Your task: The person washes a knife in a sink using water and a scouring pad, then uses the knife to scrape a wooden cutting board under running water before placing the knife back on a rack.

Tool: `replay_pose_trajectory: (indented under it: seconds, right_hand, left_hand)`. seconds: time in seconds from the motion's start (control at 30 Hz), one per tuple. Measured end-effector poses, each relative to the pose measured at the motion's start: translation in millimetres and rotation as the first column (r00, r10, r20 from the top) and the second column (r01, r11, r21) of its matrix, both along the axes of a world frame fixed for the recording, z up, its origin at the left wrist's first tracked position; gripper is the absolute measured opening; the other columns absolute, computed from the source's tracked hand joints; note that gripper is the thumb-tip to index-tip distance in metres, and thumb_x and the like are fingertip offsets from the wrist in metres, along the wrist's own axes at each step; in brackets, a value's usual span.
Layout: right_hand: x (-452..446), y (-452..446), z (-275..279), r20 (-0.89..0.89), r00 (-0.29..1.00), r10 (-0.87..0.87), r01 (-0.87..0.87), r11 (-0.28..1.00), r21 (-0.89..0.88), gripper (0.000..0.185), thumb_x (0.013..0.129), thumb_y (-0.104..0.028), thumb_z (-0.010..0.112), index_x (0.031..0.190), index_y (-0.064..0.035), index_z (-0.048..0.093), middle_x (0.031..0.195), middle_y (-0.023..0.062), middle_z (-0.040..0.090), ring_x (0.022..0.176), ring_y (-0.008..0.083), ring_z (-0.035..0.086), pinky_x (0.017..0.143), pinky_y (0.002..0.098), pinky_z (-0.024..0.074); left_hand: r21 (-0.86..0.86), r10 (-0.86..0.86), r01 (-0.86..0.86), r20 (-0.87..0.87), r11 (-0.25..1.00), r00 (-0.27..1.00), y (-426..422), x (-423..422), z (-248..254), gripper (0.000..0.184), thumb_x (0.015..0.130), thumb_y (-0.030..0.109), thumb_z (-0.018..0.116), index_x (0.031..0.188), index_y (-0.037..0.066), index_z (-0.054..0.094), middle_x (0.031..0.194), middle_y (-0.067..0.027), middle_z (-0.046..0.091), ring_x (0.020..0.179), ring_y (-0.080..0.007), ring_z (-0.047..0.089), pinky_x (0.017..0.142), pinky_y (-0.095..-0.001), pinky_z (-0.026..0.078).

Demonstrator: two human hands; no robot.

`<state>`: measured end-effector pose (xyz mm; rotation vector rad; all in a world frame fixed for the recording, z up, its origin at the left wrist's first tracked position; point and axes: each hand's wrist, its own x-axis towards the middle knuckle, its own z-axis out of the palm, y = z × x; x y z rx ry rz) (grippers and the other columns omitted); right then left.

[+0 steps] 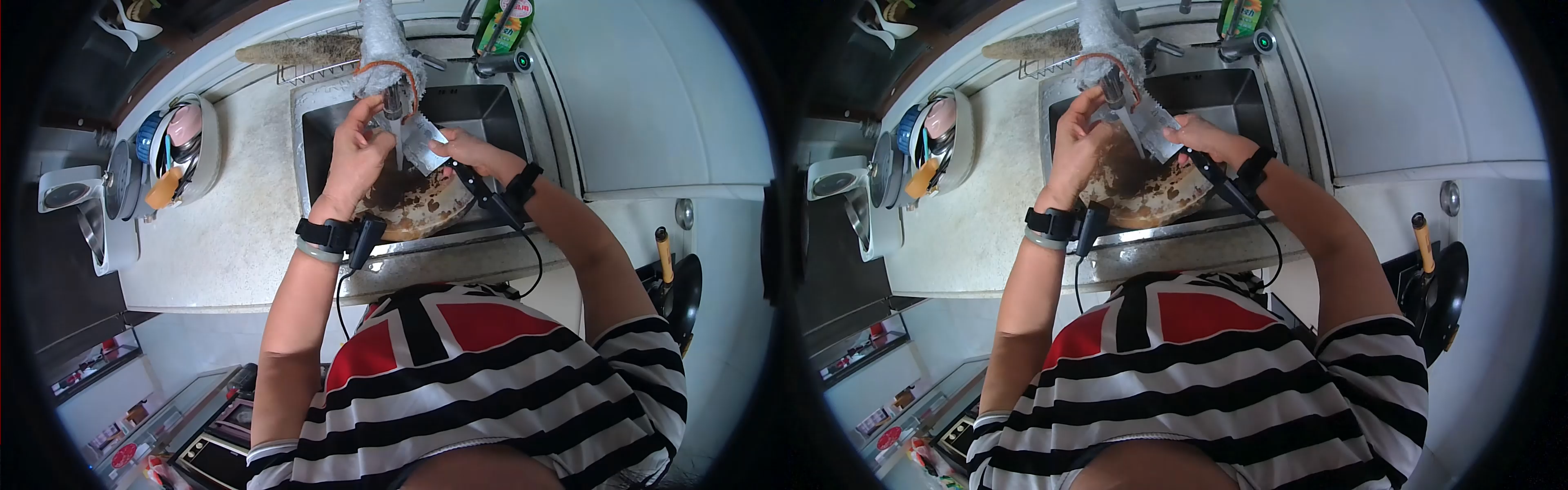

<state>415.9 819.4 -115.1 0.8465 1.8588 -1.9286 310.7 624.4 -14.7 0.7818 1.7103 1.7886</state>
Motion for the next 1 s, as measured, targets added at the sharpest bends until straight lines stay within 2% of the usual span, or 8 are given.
replay_pose_trajectory:
  seconds: [0.2,0.27,0.43,0.57,0.67,0.77,0.87,1.0]
  right_hand:
    - [1.6,-1.5,10.9,0.024,0.992,0.126,-0.127,0.991,0.033,0.045,0.091,-0.031,0.059,0.121,0.0010,0.050,0.085,0.0092,0.061,0.055,0.0134,0.056,0.047,0.0273,0.0485]
    - [-1.4,-5.3,7.5,0.005,0.949,0.314,-0.300,0.901,0.312,0.055,0.085,-0.033,0.065,0.121,0.0053,0.048,0.081,0.0141,0.062,0.050,0.0160,0.057,0.045,0.0300,0.0491]
    - [-5.7,-31.4,12.2,0.015,0.909,0.416,-0.380,0.814,0.440,0.062,0.081,-0.030,0.070,0.123,0.0079,0.045,0.076,0.0171,0.063,0.048,0.0194,0.060,0.042,0.0322,0.0493]
    - [-10.4,-55.2,18.9,0.115,0.836,0.536,-0.547,0.802,0.238,0.057,0.086,-0.031,0.067,0.125,0.0055,0.046,0.075,0.0147,0.061,0.048,0.0178,0.059,0.042,0.0320,0.0488]
    - [-16.3,-65.1,7.3,0.111,0.818,0.565,-0.575,0.796,0.189,0.056,0.086,-0.032,0.066,0.122,0.0062,0.047,0.072,0.0137,0.061,0.047,0.0179,0.058,0.041,0.0317,0.0483]
    - [-19.7,-71.0,2.3,0.136,0.806,0.577,-0.592,0.777,0.215,0.053,0.085,-0.033,0.066,0.117,0.0063,0.050,0.068,0.0130,0.060,0.047,0.0178,0.058,0.042,0.0310,0.0478]
    - [-19.9,-72.0,-1.0,0.183,0.792,0.582,-0.610,0.762,0.218,0.052,0.085,-0.034,0.067,0.115,0.0055,0.051,0.067,0.0137,0.061,0.048,0.0182,0.058,0.043,0.0313,0.0483]
    - [-17.4,-71.4,-1.0,0.144,0.808,0.572,-0.588,0.761,0.275,0.052,0.085,-0.036,0.068,0.111,0.0065,0.053,0.069,0.0163,0.063,0.049,0.0194,0.062,0.045,0.0322,0.0498]
  left_hand:
    - [-0.052,-0.030,0.033,0.055,0.998,0.998,-4.5,-6.4,6.9,0.048,0.080,-0.008,0.048,0.127,-0.002,0.050,0.126,-0.0116,0.055,0.110,-0.0152,0.054,0.089,-0.0265,0.044]
    - [-0.037,-0.030,0.031,0.030,0.999,0.999,-4.6,-6.7,5.9,0.048,0.080,-0.008,0.048,0.127,-0.002,0.050,0.126,-0.0118,0.055,0.112,-0.0156,0.053,0.091,-0.0267,0.044]
    - [0.022,-0.012,0.014,-0.074,1.000,0.997,-23.1,3.1,-1.3,0.046,0.082,-0.002,0.053,0.128,-0.004,0.049,0.120,-0.0139,0.058,0.117,-0.0170,0.052,0.094,-0.0256,0.041]
    - [-0.491,0.440,-0.327,0.131,0.808,0.889,-100.3,1.5,-90.5,0.048,0.092,0.018,0.060,0.131,-0.004,0.046,0.124,-0.0172,0.056,0.114,-0.0195,0.053,0.095,-0.0277,0.042]
    - [-0.743,0.540,-0.171,0.288,0.647,0.791,-122.6,22.6,-109.5,0.051,0.091,0.033,0.063,0.124,-0.003,0.049,0.115,-0.0160,0.058,0.103,-0.0200,0.055,0.089,-0.0326,0.044]
    - [-0.612,0.430,0.080,0.636,0.787,0.641,-134.5,19.5,-142.2,0.049,0.091,0.038,0.059,0.123,0.002,0.050,0.119,-0.0175,0.056,0.108,-0.0245,0.052,0.093,-0.0414,0.041]
    - [-0.402,0.393,-0.051,0.850,0.914,0.350,-116.6,17.7,-152.2,0.041,0.094,0.032,0.056,0.119,0.000,0.053,0.109,-0.0157,0.062,0.095,-0.0263,0.062,0.077,-0.0387,0.052]
    - [-0.403,0.382,-0.057,0.800,0.913,0.462,-120.4,17.7,-171.7,0.043,0.093,0.032,0.060,0.116,-0.004,0.054,0.107,-0.0151,0.063,0.091,-0.0257,0.065,0.075,-0.0395,0.056]
